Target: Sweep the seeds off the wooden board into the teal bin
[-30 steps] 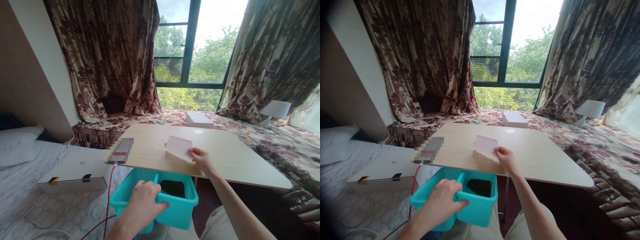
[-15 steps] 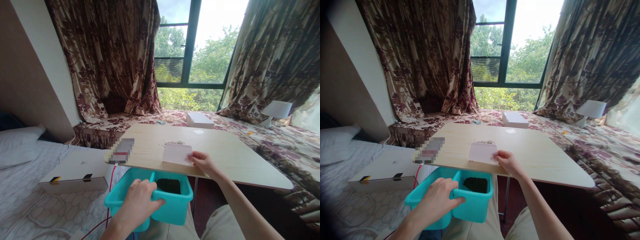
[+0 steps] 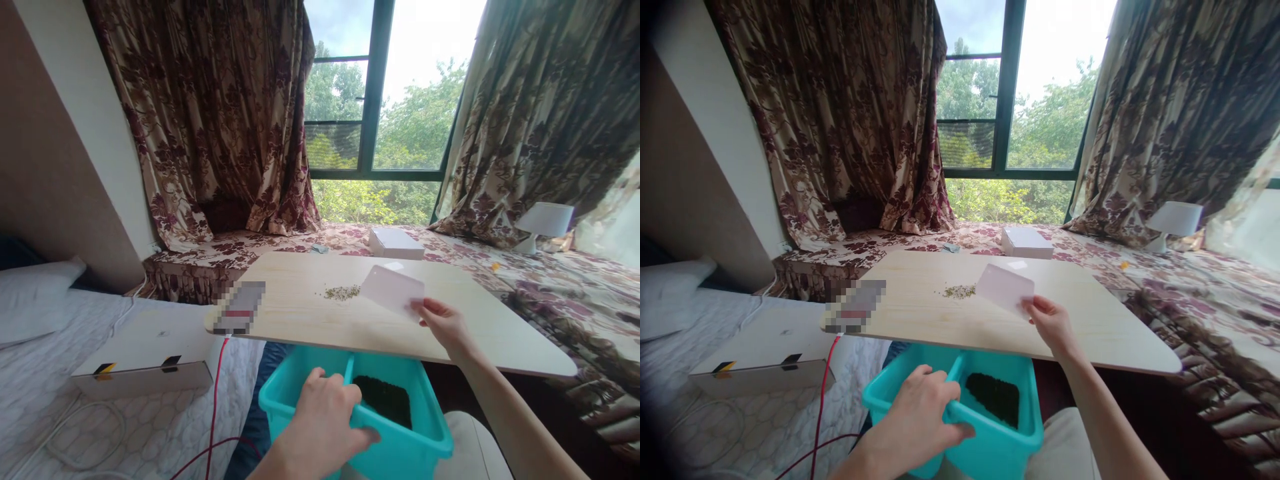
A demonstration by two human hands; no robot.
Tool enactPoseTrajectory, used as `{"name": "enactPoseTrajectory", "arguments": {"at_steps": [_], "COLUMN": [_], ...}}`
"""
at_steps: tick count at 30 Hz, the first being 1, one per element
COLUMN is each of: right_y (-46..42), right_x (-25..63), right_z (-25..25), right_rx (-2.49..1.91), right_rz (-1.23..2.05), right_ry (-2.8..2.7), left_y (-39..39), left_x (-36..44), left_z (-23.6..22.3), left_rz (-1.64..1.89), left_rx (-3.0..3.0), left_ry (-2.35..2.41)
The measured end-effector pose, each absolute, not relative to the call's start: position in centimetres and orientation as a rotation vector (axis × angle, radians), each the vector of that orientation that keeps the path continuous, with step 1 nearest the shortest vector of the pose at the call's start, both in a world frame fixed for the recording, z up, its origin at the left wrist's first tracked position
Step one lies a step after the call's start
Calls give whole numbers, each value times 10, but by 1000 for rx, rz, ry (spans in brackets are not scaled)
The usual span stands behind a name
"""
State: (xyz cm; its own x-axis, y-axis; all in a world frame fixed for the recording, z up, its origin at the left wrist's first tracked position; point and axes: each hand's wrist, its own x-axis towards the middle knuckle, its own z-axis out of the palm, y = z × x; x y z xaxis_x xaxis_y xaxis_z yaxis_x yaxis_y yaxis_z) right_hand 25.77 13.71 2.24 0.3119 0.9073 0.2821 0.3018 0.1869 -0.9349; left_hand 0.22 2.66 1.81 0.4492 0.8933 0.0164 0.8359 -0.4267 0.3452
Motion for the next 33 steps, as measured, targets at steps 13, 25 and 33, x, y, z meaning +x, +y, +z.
{"name": "enactPoseTrajectory", "arguments": {"at_steps": [13, 25, 33], "right_y": [147, 147, 151], "right_x": [237, 226, 214], "right_z": [-4, -2, -5], "right_rx": [-1355, -1323, -1267], "right_rz": [644, 722, 745], "right_ry": [-1280, -1266, -1326], "left_y": [36, 35, 38], "left_x": [17, 13, 20], "left_z": [4, 6, 8], "left_rz": [250, 258, 226], "left_rx": [2502, 2506, 2580], "left_ry": [1447, 1481, 1434]}}
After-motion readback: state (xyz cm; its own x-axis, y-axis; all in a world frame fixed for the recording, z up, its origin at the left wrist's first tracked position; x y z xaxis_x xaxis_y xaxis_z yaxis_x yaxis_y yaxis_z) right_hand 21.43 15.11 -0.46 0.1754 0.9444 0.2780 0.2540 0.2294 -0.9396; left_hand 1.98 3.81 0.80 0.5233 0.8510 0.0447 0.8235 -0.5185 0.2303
